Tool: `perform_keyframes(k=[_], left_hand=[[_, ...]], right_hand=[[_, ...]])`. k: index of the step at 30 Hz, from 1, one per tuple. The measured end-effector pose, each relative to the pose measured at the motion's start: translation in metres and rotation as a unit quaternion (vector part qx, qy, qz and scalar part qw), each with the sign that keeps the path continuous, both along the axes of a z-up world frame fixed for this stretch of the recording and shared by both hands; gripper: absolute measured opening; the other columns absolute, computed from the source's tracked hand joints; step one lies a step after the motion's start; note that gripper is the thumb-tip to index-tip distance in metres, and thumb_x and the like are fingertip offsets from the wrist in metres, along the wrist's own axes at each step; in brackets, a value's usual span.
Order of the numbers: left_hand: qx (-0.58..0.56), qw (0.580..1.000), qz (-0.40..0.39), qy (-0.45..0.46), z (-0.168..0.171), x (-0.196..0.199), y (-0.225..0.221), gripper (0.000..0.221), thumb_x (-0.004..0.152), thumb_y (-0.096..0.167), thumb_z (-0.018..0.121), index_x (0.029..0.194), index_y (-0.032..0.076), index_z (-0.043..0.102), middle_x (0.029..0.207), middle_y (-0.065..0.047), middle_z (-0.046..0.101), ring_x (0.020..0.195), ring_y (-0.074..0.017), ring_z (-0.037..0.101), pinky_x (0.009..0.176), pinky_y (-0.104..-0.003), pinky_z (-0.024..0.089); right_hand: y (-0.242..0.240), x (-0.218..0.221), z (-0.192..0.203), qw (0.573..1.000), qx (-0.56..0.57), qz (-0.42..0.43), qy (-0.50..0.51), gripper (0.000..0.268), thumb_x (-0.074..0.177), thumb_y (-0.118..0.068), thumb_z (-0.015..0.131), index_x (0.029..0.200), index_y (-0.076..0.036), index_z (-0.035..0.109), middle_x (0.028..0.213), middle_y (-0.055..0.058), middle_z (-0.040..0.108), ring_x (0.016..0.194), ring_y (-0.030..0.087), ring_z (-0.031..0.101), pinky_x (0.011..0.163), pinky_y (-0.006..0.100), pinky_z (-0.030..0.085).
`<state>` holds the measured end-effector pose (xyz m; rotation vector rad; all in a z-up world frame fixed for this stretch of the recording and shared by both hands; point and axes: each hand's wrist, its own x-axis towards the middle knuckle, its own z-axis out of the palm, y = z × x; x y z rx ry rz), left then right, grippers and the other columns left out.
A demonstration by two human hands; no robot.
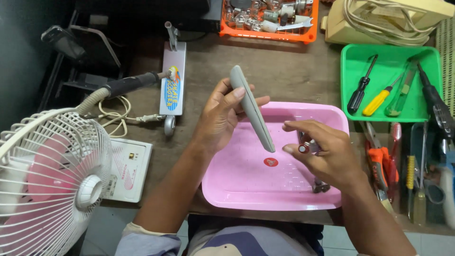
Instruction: Disassembling a remote control by removing screws with a screwdriver and prying the casing apart to inspect internal components.
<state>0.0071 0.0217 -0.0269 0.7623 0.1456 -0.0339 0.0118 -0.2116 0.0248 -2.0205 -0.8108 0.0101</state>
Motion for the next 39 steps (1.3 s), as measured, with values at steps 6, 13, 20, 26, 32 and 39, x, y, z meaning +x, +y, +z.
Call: perform_keyframes(k=[6,13,20,26,32,39], left_hand=[[-0.022,0.999,-0.018,-0.026,-0.009,-0.002,-0.003,0.041,0.098,0.028,0.071,0.132,0.015,0.051,0.134,-0.014,0.060,0.121,-0.0533,0.063,0.099,-0.057,0.054],[0.000,0.994,-0.059,-0.092,0.004,-0.006,-0.003,0.050,0.103,0.032,0.069,0.141,0.014,0.044,0.155,-0.019,0.045,0.133,-0.0524,0.054,0.110,-0.066,0.045],[0.016,1.000,-0.013,0.000,-0.010,0.005,0.002,0.054,0.099,0.055,0.046,0.130,0.011,0.052,0.135,-0.006,0.057,0.123,-0.0318,0.063,0.106,-0.049,0.055],[0.068,0.992,0.082,0.064,-0.038,0.015,0.010,0.016,0.100,0.019,0.069,0.091,0.009,0.060,0.089,-0.005,0.071,0.083,-0.0202,0.076,0.081,-0.034,0.065],[0.192,0.977,0.085,0.042,-0.007,0.008,0.000,0.015,0.100,0.020,0.068,0.091,0.008,0.066,0.099,-0.010,0.074,0.087,-0.0196,0.077,0.076,-0.028,0.064],[0.320,0.946,0.029,-0.040,-0.012,0.001,0.004,0.013,0.091,0.007,0.080,0.086,0.001,0.069,0.108,-0.018,0.074,0.100,-0.0210,0.075,0.088,-0.032,0.062]], right_hand=[[-0.011,0.002,-0.020,0.971,0.067,0.009,0.230,0.054,0.077,-0.008,0.083,0.129,0.001,0.069,0.107,0.017,0.079,0.060,0.010,0.058,0.052,0.028,0.050],[-0.025,0.009,-0.027,0.943,0.150,-0.050,0.292,0.055,0.077,0.005,0.079,0.130,0.008,0.065,0.102,0.019,0.075,0.063,0.008,0.057,0.051,0.020,0.048],[-0.050,0.031,-0.016,0.925,0.225,-0.032,0.306,0.064,0.080,0.001,0.074,0.141,0.007,0.055,0.109,0.022,0.072,0.064,0.007,0.059,0.059,0.020,0.049],[-0.072,0.046,-0.012,0.932,0.210,-0.045,0.293,0.070,0.080,0.004,0.075,0.145,0.001,0.051,0.109,0.017,0.070,0.068,0.004,0.059,0.060,0.016,0.045],[-0.082,0.054,-0.017,0.938,0.171,0.004,0.300,0.074,0.077,0.005,0.076,0.145,-0.003,0.049,0.106,0.018,0.071,0.062,0.005,0.054,0.052,0.015,0.042],[-0.073,0.049,-0.019,0.943,0.117,0.035,0.308,0.069,0.077,0.007,0.075,0.141,-0.004,0.051,0.099,0.017,0.069,0.056,0.007,0.051,0.047,0.018,0.040]])
